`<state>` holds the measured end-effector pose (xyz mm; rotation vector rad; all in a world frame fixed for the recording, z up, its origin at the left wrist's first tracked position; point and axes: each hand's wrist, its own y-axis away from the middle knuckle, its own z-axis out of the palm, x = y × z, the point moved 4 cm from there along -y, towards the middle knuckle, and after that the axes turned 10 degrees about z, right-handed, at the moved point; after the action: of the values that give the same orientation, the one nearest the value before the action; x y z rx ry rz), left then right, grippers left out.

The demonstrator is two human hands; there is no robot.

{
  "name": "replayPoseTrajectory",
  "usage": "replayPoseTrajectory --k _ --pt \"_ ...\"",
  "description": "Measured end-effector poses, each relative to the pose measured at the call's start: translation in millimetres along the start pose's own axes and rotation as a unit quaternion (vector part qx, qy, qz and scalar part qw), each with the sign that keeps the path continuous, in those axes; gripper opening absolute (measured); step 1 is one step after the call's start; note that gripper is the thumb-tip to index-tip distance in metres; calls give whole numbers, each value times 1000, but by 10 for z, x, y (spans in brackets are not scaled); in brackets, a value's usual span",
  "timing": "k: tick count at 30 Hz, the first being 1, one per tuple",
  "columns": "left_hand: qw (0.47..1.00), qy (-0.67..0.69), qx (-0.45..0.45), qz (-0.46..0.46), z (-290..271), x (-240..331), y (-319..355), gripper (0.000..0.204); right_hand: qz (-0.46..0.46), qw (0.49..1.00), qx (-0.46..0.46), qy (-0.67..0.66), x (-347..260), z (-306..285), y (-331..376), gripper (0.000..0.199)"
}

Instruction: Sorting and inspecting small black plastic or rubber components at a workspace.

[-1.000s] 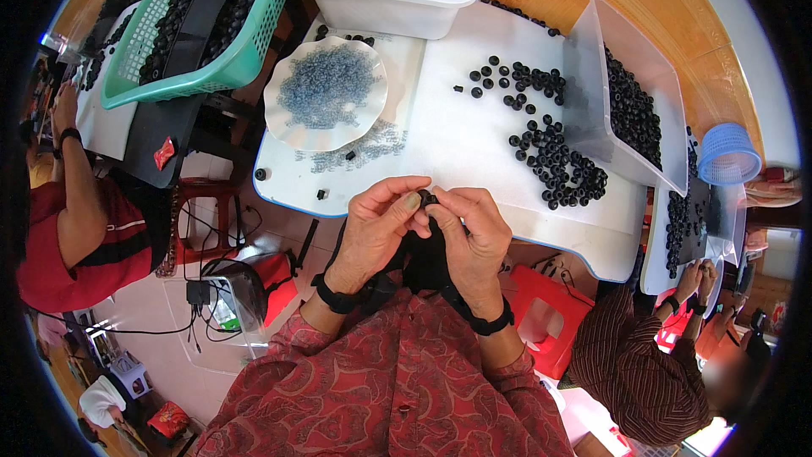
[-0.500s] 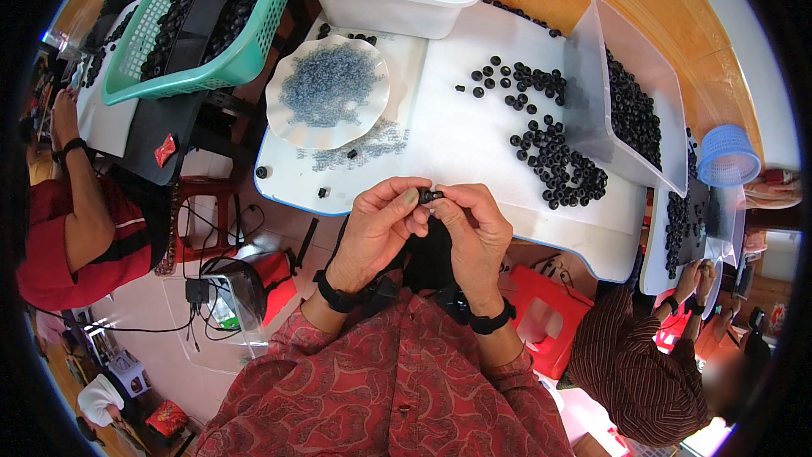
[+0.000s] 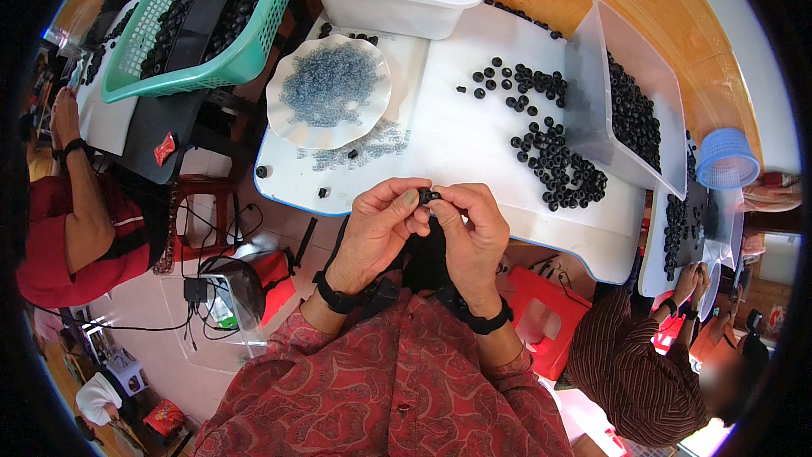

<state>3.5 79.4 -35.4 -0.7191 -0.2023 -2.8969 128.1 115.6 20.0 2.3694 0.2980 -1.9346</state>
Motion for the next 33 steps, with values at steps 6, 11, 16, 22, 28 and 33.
replayPoseTrajectory --k 6,11,16,22,28,33 --pt "1000 -2 15 0 1 -1 4 25 -40 997 22 59 -18 29 -1 13" --pt "1000 -18 16 9 -18 -7 6 25 -69 993 26 96 -65 46 -7 12" --pt "999 -34 1 23 -51 3 9 24 -88 988 31 123 -140 66 -2 11" --pt "990 -126 -15 53 -79 29 7 23 -87 988 18 127 -153 69 10 13" --pt "986 -148 -7 72 -68 50 6 23 -100 981 6 164 -173 80 -13 13" --pt "984 -170 31 52 -96 55 3 20 -102 977 -1 189 -164 107 -22 14"
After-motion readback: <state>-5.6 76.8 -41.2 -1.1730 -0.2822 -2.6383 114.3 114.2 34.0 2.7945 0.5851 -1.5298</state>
